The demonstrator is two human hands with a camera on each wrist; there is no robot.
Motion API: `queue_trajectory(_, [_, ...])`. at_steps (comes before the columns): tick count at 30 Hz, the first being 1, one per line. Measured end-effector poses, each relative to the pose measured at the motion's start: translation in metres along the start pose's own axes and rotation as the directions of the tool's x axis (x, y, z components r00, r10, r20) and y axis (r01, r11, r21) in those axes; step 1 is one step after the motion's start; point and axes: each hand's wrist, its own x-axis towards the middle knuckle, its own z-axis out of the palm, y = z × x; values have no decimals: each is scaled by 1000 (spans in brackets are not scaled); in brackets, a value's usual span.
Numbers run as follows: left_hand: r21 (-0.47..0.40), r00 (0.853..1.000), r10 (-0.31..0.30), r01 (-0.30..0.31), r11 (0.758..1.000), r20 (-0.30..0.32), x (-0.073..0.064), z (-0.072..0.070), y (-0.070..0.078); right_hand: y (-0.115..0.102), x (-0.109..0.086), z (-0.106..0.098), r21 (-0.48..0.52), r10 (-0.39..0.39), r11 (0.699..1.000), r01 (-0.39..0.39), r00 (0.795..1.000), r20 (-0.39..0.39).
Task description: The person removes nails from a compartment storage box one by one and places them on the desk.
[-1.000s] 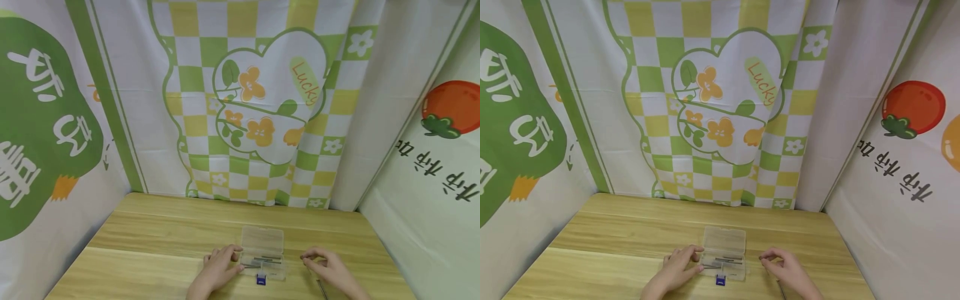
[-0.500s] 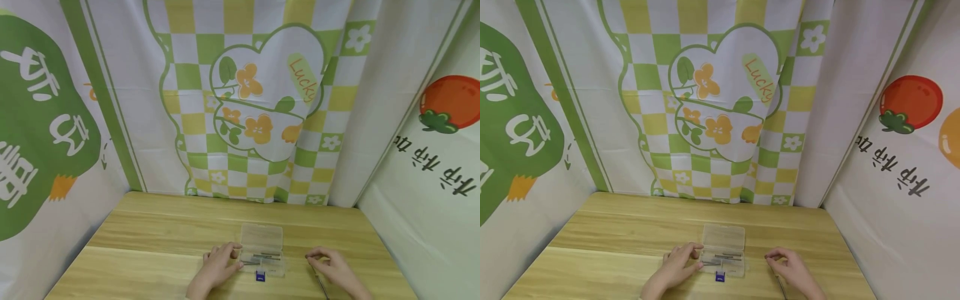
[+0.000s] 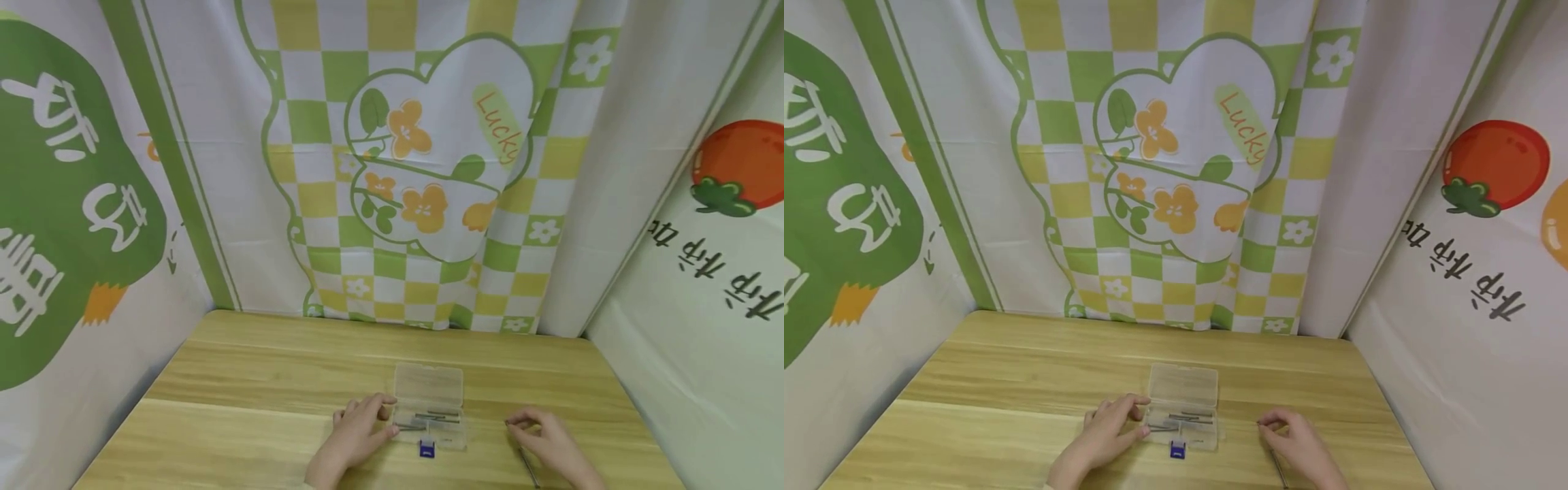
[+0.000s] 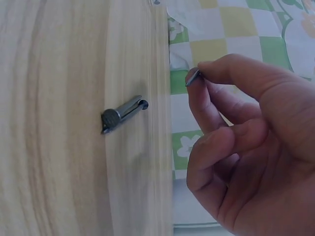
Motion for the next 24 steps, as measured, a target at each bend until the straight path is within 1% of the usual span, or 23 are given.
queue_trajectory(3, [3, 1000, 4, -4, 1000, -4, 0, 0, 0, 0, -1, -1, -18, 8, 1000, -9, 1000, -7])
queue_trajectory(8, [-4, 1000, 3, -3, 1000, -6, 0, 0, 1, 0, -1, -1, -47, 69, 996, -70, 998, -7])
queue_trajectory(11, [-12, 1000, 0, 0, 1000, -5, -1, -1, 2, 0, -1, -1, -76, 88, 993, -89, 996, -6])
queue_trajectory(19, [-1, 1000, 3, -3, 1000, -3, 0, -1, 1, 4, -1, 2, -155, 90, 984, -90, 996, -11])
queue_trajectory(22, [-2, 1000, 3, -3, 1000, -2, 0, -1, 0, 5, 0, 3, -186, 104, 977, -106, 994, -20])
queue_trajectory(24, [-7, 1000, 3, -3, 1000, 1, 1, 0, 0, 5, 1, 4, -188, 110, 976, -110, 994, -13])
